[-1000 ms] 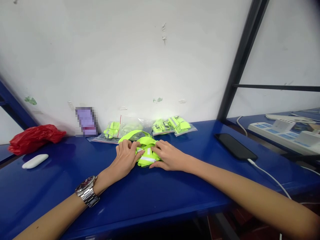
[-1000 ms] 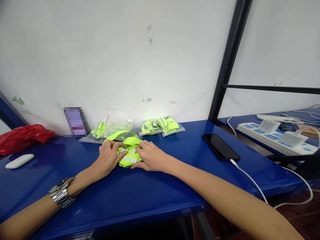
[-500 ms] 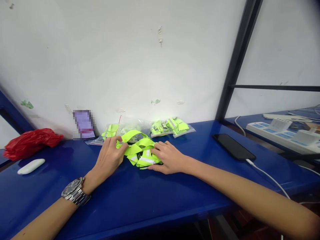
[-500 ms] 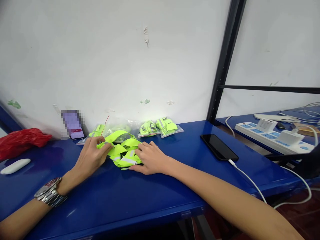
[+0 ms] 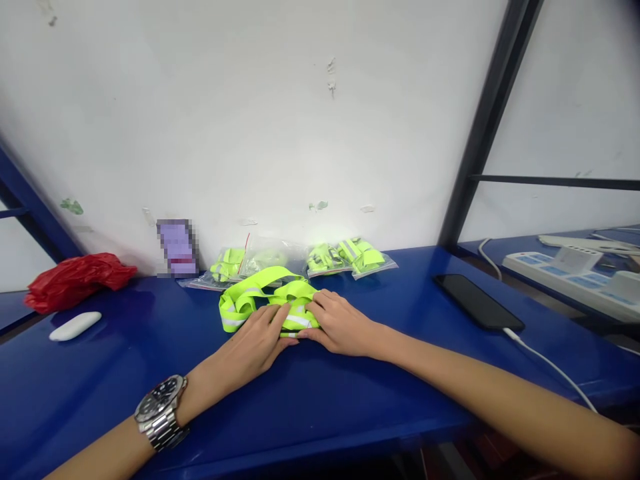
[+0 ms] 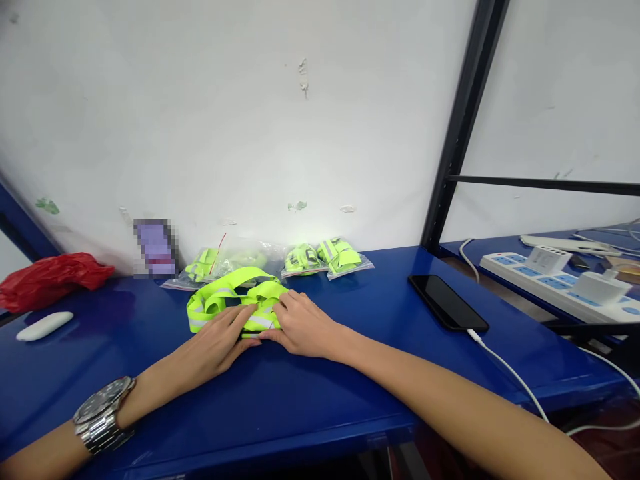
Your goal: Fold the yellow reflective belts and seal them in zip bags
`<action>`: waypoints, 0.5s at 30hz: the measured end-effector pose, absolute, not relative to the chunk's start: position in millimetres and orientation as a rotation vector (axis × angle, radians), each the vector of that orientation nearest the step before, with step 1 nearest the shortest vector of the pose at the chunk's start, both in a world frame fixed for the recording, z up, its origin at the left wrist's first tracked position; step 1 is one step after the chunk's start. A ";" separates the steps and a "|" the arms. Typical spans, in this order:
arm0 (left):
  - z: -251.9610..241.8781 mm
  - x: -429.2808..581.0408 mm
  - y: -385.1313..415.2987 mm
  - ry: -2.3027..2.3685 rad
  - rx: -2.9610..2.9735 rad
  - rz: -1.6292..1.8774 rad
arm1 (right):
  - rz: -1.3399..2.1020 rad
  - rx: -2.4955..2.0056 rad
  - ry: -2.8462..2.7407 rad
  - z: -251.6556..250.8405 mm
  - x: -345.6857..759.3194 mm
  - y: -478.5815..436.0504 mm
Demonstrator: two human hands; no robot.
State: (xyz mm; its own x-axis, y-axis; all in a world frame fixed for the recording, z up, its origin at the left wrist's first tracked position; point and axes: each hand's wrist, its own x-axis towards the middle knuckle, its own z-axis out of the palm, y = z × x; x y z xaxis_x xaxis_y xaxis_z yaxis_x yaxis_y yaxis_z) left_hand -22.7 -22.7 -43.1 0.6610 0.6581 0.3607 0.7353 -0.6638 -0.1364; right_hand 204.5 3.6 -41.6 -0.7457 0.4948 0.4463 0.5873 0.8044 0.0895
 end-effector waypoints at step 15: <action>-34.2 -13.3 -6.4 -1.411 -2.839 -0.919 | 0.512 -1.207 -2.402 -26.1 192.5 9.2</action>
State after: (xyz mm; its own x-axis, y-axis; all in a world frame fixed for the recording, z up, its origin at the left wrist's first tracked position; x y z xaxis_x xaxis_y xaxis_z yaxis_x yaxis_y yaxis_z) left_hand -13.3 -6.4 -34.2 0.4830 0.7746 0.4082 0.6861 -0.6245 0.3732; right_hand 192.5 9.2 -26.1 -0.5458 0.8167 0.1872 0.6695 0.5594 -0.4888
